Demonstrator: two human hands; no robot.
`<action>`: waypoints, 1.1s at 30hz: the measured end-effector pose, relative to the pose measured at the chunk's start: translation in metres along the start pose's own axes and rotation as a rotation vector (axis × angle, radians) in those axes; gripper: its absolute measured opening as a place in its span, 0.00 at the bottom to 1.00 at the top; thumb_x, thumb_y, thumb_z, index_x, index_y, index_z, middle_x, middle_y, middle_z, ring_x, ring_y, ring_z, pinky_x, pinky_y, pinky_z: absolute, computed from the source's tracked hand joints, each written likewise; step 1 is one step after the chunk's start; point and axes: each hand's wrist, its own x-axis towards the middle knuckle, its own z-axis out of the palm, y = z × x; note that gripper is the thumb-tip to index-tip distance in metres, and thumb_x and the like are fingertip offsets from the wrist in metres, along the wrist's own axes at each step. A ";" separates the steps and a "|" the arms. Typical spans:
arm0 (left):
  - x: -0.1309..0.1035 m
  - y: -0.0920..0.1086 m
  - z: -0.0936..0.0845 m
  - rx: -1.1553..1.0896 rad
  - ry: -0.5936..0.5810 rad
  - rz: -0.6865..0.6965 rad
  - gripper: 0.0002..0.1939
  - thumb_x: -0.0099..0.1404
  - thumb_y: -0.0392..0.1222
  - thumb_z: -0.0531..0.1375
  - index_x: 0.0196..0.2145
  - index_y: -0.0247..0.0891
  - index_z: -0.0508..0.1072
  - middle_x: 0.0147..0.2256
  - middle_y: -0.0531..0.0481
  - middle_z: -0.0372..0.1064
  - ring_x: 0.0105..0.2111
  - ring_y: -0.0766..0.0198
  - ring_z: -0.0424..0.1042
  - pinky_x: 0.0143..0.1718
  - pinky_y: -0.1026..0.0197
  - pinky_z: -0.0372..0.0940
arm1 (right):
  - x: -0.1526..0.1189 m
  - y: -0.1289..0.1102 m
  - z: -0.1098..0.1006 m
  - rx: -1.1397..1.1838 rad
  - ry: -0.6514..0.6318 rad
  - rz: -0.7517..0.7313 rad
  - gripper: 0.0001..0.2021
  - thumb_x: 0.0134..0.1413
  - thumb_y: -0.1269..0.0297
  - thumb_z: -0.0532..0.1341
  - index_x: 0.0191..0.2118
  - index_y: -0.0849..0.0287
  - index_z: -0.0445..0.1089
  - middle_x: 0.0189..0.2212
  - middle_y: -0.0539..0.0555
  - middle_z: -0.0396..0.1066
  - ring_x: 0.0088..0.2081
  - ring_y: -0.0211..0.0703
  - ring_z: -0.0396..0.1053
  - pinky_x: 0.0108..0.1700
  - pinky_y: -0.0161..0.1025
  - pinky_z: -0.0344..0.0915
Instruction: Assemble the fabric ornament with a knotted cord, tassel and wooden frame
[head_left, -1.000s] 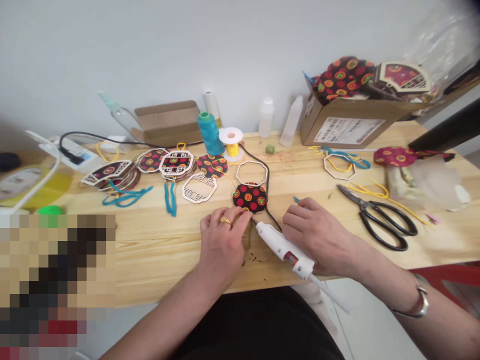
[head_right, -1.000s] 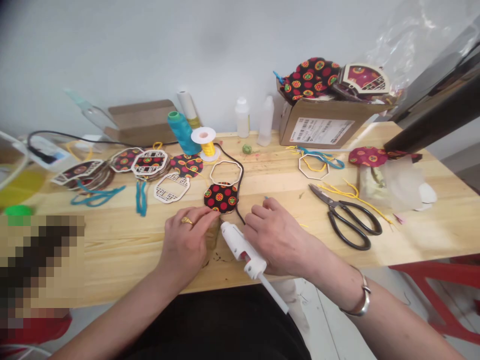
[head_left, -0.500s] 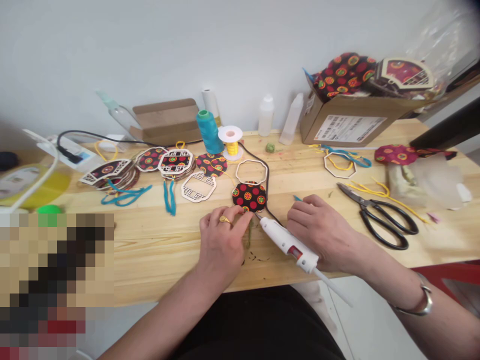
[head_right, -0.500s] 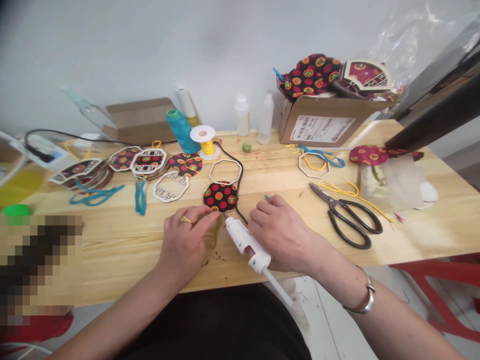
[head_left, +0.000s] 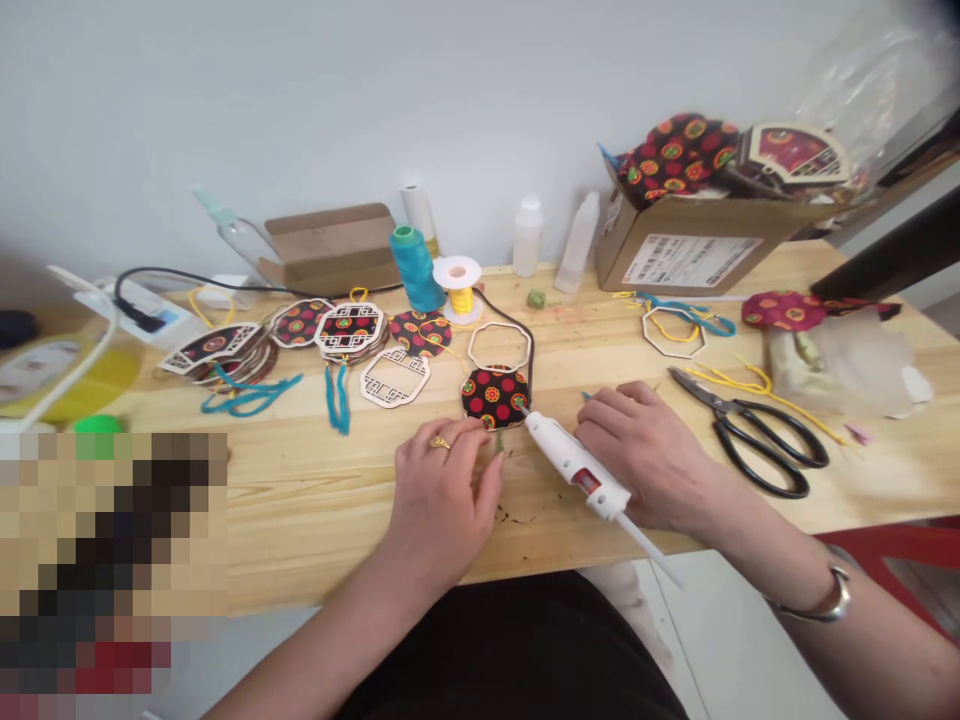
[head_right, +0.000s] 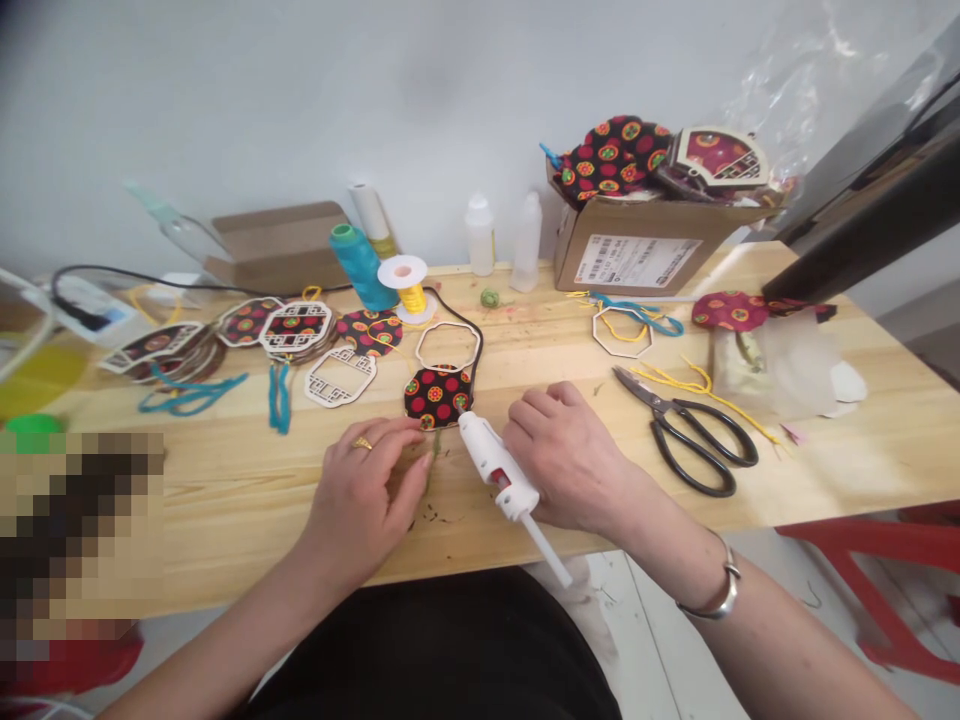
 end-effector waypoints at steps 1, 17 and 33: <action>-0.002 0.001 0.000 0.006 -0.002 0.003 0.07 0.62 0.40 0.57 0.37 0.36 0.70 0.44 0.43 0.72 0.46 0.51 0.65 0.47 0.47 0.59 | -0.001 0.000 0.000 -0.002 0.000 -0.003 0.04 0.42 0.66 0.57 0.27 0.61 0.64 0.28 0.57 0.66 0.33 0.45 0.59 0.37 0.43 0.47; -0.011 0.010 0.002 0.043 0.055 0.014 0.04 0.58 0.31 0.58 0.28 0.37 0.69 0.47 0.42 0.70 0.48 0.49 0.63 0.48 0.45 0.59 | 0.002 -0.004 0.004 -0.032 -0.008 -0.042 0.09 0.45 0.60 0.58 0.27 0.61 0.64 0.28 0.55 0.65 0.32 0.44 0.57 0.37 0.43 0.47; -0.007 0.016 -0.003 0.030 0.037 0.201 0.08 0.60 0.39 0.59 0.37 0.35 0.73 0.43 0.45 0.74 0.45 0.50 0.66 0.46 0.44 0.55 | 0.003 -0.005 0.005 -0.034 -0.006 -0.041 0.06 0.44 0.63 0.58 0.27 0.60 0.64 0.27 0.55 0.65 0.31 0.44 0.57 0.36 0.43 0.46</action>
